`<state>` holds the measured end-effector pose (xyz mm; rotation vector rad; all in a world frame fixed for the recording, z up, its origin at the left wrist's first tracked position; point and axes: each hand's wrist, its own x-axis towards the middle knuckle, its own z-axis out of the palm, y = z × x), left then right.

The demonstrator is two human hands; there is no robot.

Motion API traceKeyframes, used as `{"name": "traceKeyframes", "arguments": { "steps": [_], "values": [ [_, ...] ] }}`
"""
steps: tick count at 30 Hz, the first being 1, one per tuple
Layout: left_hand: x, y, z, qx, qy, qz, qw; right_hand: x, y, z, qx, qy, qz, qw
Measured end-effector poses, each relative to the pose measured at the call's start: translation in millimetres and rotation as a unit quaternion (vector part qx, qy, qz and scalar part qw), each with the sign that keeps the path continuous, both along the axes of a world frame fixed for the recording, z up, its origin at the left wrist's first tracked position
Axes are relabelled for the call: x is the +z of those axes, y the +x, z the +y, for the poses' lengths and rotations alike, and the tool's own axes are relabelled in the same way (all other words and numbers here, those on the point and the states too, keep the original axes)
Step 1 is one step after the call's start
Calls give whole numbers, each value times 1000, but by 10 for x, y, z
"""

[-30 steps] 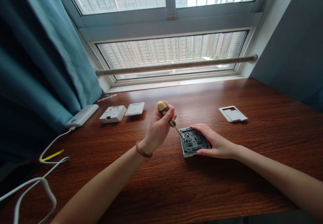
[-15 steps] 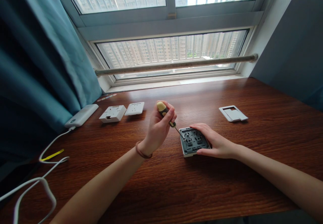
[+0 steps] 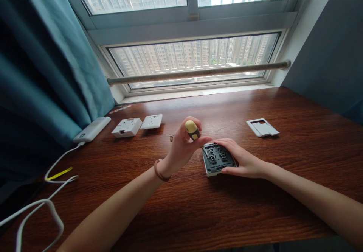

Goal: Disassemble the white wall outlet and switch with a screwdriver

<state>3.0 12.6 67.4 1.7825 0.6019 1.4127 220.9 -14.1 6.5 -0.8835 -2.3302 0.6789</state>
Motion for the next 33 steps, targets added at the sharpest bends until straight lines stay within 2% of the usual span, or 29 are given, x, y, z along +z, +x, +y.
{"name": "traceKeyframes", "arguments": {
  "steps": [2, 5, 10, 17, 22, 27, 30, 33],
  "values": [
    [8, -29, -6, 37, 35, 44, 998, 3, -3, 2, 0, -1, 0, 1000],
    [-10, -68, -13, 55, 49, 84, 994, 5, -2, 3, -2, 0, -1, 1000],
    [-57, -69, -14, 84, 46, 69, 993, -9, 5, -1, -4, -1, -7, 1000],
    [-60, -33, 16, -12, 77, 9, 997, -5, -2, 4, -4, -4, -11, 1000],
    [-22, -44, 34, -34, 55, 46, 997, -3, -29, -18, -8, 9, -5, 1000],
    [-9, -63, 81, -41, 38, 21, 998, -70, -69, -68, -45, 22, 6, 999],
    [-34, -65, 112, -39, 35, 7, 999, -47, -99, -91, -58, 51, -22, 997],
    [-49, -67, 124, -38, 40, 7, 998, 63, -165, -94, -57, 81, -76, 992]
  ]
}}
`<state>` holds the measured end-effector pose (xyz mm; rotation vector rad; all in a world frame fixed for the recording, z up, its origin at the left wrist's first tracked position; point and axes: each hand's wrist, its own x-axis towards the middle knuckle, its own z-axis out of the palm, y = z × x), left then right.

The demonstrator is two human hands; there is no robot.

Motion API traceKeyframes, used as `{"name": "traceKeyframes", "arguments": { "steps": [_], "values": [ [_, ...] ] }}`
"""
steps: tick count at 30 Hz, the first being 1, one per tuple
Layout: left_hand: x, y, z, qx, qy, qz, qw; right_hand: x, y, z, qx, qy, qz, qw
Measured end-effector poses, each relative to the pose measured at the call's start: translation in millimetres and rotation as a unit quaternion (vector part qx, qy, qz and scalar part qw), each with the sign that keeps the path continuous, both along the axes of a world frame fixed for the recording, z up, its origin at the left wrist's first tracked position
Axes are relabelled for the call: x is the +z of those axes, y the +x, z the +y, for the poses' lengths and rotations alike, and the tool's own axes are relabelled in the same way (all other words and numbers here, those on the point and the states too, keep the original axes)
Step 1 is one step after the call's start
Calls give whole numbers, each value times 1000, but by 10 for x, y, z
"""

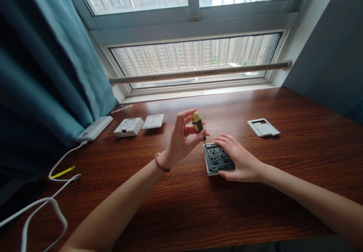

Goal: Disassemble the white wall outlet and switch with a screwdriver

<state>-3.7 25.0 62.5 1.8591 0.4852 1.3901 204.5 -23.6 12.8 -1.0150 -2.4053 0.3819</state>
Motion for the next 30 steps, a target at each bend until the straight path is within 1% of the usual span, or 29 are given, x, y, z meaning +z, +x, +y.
{"name": "traceKeyframes", "arguments": {
  "steps": [4, 6, 10, 15, 18, 23, 26, 28, 30],
  "values": [
    [10, -8, -15, -7, 10, 5, 1000, 124, -119, 38, 16, 10, -40, 999],
    [19, -14, -27, -7, 8, 9, 1000, 124, -155, 73, 13, 9, -37, 999],
    [29, -23, -49, 5, 16, 12, 1000, 54, -171, 124, -4, 3, -20, 1000],
    [32, -34, -73, 0, 32, 11, 999, 4, -183, 121, -22, 2, 3, 1000],
    [21, -43, -81, -3, 38, 3, 999, 26, -195, 121, -22, -6, 8, 1000],
    [14, -25, -104, 12, 50, 1, 999, 140, -199, 91, 9, 15, -25, 1000],
    [98, -14, -133, 26, 47, -24, 998, 192, -165, 36, 17, 20, -34, 999],
    [206, -39, -134, 62, 34, -61, 996, 198, -118, 2, 20, 20, -28, 999],
    [321, -97, -100, 106, 1, -97, 990, 180, -52, -16, 19, 9, -14, 1000]
  ]
}}
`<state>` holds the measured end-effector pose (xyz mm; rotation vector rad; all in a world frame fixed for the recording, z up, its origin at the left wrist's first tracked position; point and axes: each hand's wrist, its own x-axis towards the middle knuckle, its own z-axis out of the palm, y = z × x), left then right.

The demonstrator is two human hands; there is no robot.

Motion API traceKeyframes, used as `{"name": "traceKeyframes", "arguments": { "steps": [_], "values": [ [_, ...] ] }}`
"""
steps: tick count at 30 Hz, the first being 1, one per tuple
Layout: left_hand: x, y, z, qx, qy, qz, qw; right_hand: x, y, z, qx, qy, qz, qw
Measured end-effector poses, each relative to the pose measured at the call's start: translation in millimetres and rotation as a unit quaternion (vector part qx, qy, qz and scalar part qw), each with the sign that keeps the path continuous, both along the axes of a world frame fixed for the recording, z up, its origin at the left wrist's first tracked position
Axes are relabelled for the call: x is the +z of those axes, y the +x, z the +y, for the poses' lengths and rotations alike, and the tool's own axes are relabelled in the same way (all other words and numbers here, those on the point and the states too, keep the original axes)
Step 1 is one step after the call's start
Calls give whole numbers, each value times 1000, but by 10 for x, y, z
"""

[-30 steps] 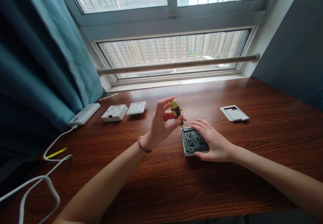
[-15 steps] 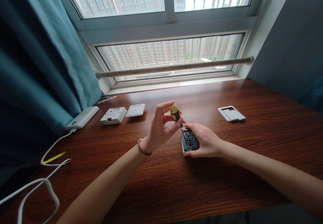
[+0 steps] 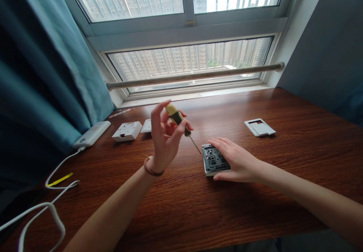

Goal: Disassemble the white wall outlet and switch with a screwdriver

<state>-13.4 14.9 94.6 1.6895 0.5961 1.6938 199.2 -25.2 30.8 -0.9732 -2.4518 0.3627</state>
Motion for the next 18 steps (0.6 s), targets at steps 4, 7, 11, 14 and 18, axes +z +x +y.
{"name": "traceKeyframes", "arguments": {
  "steps": [4, 7, 11, 14, 18],
  "values": [
    [48, -135, 162, 15, -174, 47, 983, -102, 131, 12, -6, -52, 49, 997],
    [-153, -133, 266, -49, -349, 162, 922, -194, 177, 34, -11, -69, 86, 994],
    [-498, 0, 293, -117, -428, 206, 872, -250, 162, 32, -18, -72, 100, 992],
    [-621, 70, 270, -166, -442, 193, 860, -252, 133, 16, -30, -69, 105, 992],
    [-616, 75, 236, -182, -453, 197, 850, -249, 110, 9, -37, -64, 106, 992]
  ]
}}
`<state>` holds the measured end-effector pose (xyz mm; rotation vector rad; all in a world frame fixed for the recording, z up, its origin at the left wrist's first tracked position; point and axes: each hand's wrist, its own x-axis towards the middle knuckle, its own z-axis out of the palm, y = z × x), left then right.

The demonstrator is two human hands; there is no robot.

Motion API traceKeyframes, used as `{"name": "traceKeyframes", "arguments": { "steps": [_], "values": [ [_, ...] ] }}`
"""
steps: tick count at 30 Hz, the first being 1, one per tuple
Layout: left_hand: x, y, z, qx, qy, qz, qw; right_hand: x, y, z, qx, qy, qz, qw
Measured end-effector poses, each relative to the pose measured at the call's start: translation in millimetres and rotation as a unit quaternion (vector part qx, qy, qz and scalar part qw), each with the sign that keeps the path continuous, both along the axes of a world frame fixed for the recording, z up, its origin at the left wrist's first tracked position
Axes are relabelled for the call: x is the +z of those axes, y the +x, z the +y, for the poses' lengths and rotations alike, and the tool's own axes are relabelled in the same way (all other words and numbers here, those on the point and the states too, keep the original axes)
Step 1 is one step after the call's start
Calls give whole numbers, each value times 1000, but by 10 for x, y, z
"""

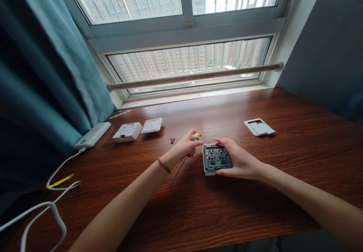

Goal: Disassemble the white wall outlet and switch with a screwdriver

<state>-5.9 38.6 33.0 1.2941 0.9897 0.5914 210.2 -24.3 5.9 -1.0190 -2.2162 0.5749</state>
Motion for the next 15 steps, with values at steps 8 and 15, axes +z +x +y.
{"name": "traceKeyframes", "arguments": {
  "steps": [8, 15],
  "values": [
    [-10, -18, 21, -11, 8, 13, 1000, -10, -9, 11, 2, 8, 3, 1000],
    [-44, -33, 47, -32, 18, 38, 999, -6, -43, -18, -17, 10, -8, 1000]
  ]
}}
